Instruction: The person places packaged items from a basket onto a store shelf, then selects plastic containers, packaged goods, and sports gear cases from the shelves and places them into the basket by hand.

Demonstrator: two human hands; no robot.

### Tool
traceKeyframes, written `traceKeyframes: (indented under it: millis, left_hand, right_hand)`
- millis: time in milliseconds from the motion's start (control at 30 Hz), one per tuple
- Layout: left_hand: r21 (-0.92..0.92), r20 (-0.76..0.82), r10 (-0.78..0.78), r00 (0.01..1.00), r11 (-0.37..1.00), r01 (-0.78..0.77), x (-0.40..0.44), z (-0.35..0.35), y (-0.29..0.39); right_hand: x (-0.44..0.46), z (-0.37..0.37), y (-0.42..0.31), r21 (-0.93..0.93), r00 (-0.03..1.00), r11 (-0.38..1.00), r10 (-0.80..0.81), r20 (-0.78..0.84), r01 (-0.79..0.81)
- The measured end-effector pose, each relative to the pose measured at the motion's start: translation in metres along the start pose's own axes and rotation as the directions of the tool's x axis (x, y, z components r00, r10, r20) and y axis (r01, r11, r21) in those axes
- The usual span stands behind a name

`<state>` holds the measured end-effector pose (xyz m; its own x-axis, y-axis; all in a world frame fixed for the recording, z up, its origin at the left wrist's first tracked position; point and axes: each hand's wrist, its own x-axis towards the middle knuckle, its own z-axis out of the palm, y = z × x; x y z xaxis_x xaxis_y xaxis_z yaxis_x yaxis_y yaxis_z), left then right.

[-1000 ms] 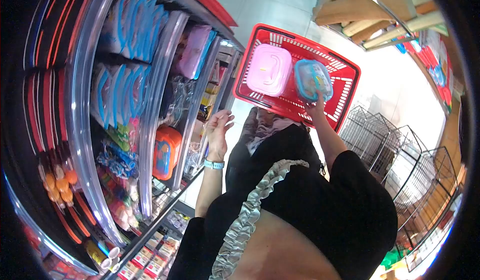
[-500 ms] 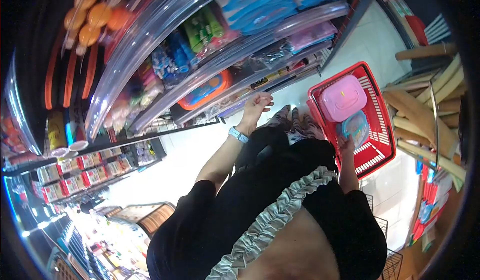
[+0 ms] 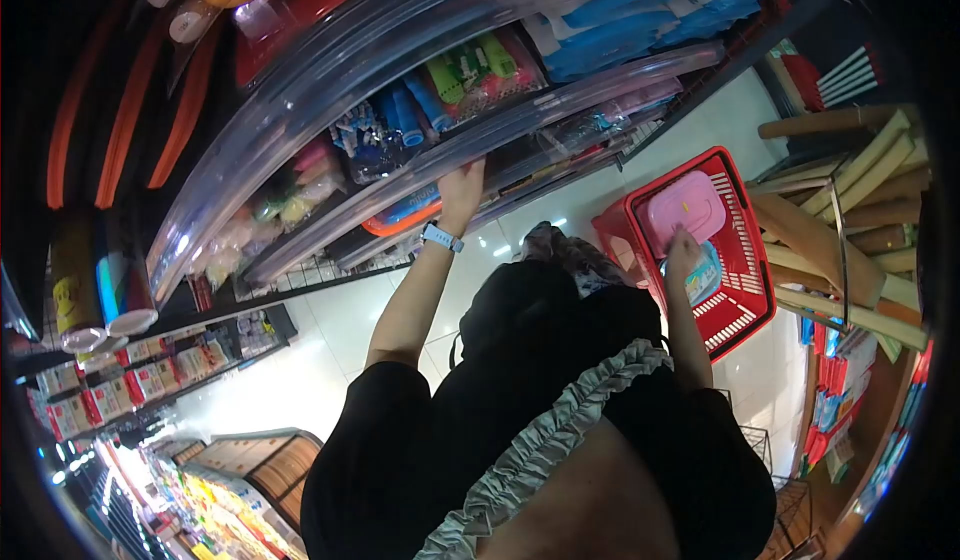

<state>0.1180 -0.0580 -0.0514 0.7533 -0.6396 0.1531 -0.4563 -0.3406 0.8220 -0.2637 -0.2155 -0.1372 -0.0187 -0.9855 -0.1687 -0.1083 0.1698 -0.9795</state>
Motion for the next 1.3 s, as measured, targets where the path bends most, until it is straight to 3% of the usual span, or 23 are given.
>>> traceKeyframes:
  millis: [33,67,133,167,200,267,333,500,567,667,867,933,1033,1167,1200,1300]
  left_hand:
    - [0.045,-0.006,0.067,0.998,0.997,-0.067,0.008,-0.004,0.007]
    - [0.240,0.139,-0.028,0.990,0.971,-0.006,0.018,-0.004,-0.001]
    - [0.162,0.082,0.055,0.995,0.984,-0.067,0.024,-0.001,-0.014]
    - [0.123,0.052,0.095,0.994,0.987,-0.101,0.027,0.003,-0.026]
    - [0.226,-0.079,0.171,0.982,0.963,-0.150,0.043,0.034,-0.107]
    - [0.331,0.061,0.215,0.975,0.917,-0.223,0.055,0.028,-0.115]
    - [0.440,0.186,0.254,0.949,0.842,-0.312,0.064,0.029,-0.129]
    - [0.659,0.478,0.292,0.828,0.505,-0.558,0.077,0.053,-0.186]
    - [0.698,0.559,0.290,0.777,0.342,-0.629,0.080,0.066,-0.213]
    - [0.730,0.566,0.306,0.765,0.246,-0.638,0.074,0.058,-0.214]
    - [0.814,0.069,0.436,0.897,0.495,-0.303,0.086,0.083,-0.216]
    - [0.587,0.099,0.379,0.920,0.724,-0.362,0.075,0.061,-0.186]
    - [0.188,0.125,0.217,0.968,0.953,-0.238,0.054,0.033,-0.097]
    - [-0.106,0.167,0.026,0.986,0.994,-0.008,0.031,0.012,0.002]
    - [0.011,0.294,-0.188,0.937,0.981,0.193,0.026,-0.018,0.067]
    - [-0.214,0.252,-0.050,0.967,0.971,0.106,0.013,-0.003,0.047]
  right_hand:
    - [-0.007,0.024,-0.006,0.005,0.993,0.999,0.036,0.115,-0.037]
    - [-0.015,0.048,-0.012,0.008,0.971,0.997,0.071,0.227,-0.075]
    - [-0.033,0.099,-0.034,-0.074,0.899,0.989,-0.082,0.430,0.125]
    - [-0.042,0.122,-0.060,-0.118,0.848,0.981,-0.068,0.526,0.152]
    - [-0.050,0.146,-0.083,-0.158,0.787,0.971,-0.047,0.615,0.181]
    - [-0.056,0.193,-0.087,0.023,0.715,0.999,-0.050,0.697,0.047]
    - [-0.058,0.234,-0.087,0.012,0.723,0.982,-0.149,0.674,0.191]
    - [-0.054,0.292,-0.126,-0.062,0.727,0.996,0.000,0.687,0.059]
    - [-0.061,0.295,-0.162,-0.164,0.726,0.981,0.190,0.661,-0.108]
    - [-0.059,0.300,-0.167,-0.164,0.704,0.932,0.354,0.616,-0.325]
    - [-0.044,0.302,-0.139,-0.076,0.635,0.913,0.336,0.695,-0.400]
    - [-0.042,0.302,-0.133,-0.048,0.616,0.913,0.312,0.723,-0.406]
    - [-0.041,0.303,-0.119,0.003,0.598,0.901,0.286,0.748,-0.434]
    - [-0.043,0.290,-0.107,0.103,0.604,0.888,0.217,0.767,-0.449]
    - [-0.051,0.280,-0.122,0.104,0.619,0.908,0.189,0.763,-0.405]
    - [-0.061,0.269,-0.124,0.108,0.688,0.927,0.185,0.702,-0.360]
